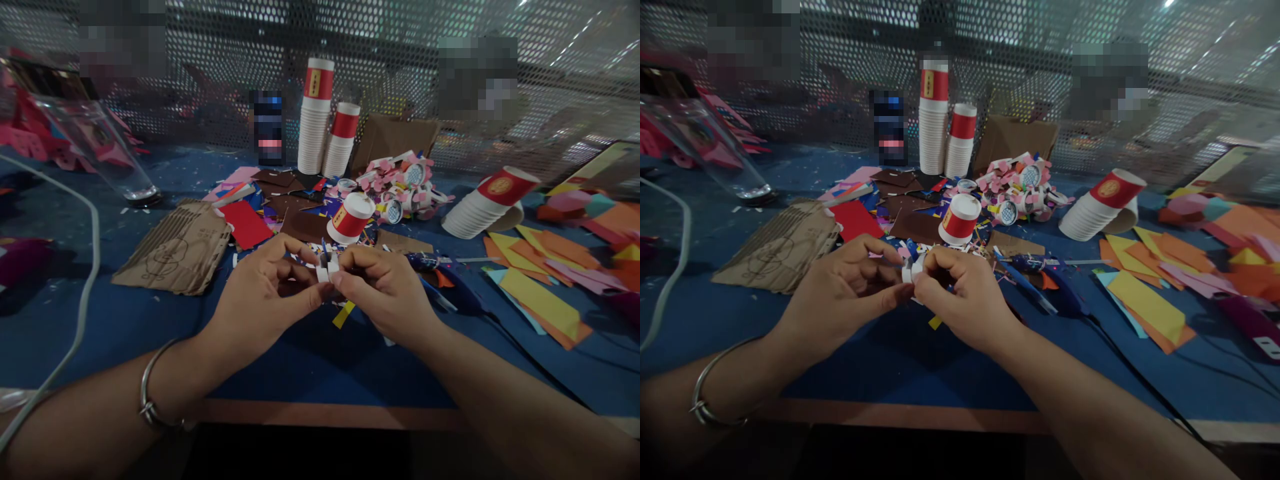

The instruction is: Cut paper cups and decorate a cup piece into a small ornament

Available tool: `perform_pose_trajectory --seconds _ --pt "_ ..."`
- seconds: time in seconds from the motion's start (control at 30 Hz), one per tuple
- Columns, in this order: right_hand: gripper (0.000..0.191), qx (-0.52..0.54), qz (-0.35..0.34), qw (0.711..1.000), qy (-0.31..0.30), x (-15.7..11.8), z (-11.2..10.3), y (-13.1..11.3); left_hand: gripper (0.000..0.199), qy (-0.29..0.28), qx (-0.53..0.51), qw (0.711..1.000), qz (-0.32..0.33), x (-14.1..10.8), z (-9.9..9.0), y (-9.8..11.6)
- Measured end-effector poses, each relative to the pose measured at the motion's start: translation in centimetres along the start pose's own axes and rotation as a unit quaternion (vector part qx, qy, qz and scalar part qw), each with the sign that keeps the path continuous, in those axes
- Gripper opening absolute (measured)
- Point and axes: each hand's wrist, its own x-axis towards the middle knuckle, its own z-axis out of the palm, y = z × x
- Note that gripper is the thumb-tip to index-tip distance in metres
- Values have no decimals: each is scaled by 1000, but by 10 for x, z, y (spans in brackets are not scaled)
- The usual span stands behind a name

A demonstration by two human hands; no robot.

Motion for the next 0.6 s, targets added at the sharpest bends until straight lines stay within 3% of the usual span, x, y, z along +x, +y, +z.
perform_pose_trajectory --seconds 0.33,0.6 --pt "20 -12 -6 1000 -13 -1 0 2 24 -15 35 998 43 -3 0 -4" --pt "19 -20 -18 1000 -6 -1 1 2 25 -2 41 999 36 -3 0 -7"
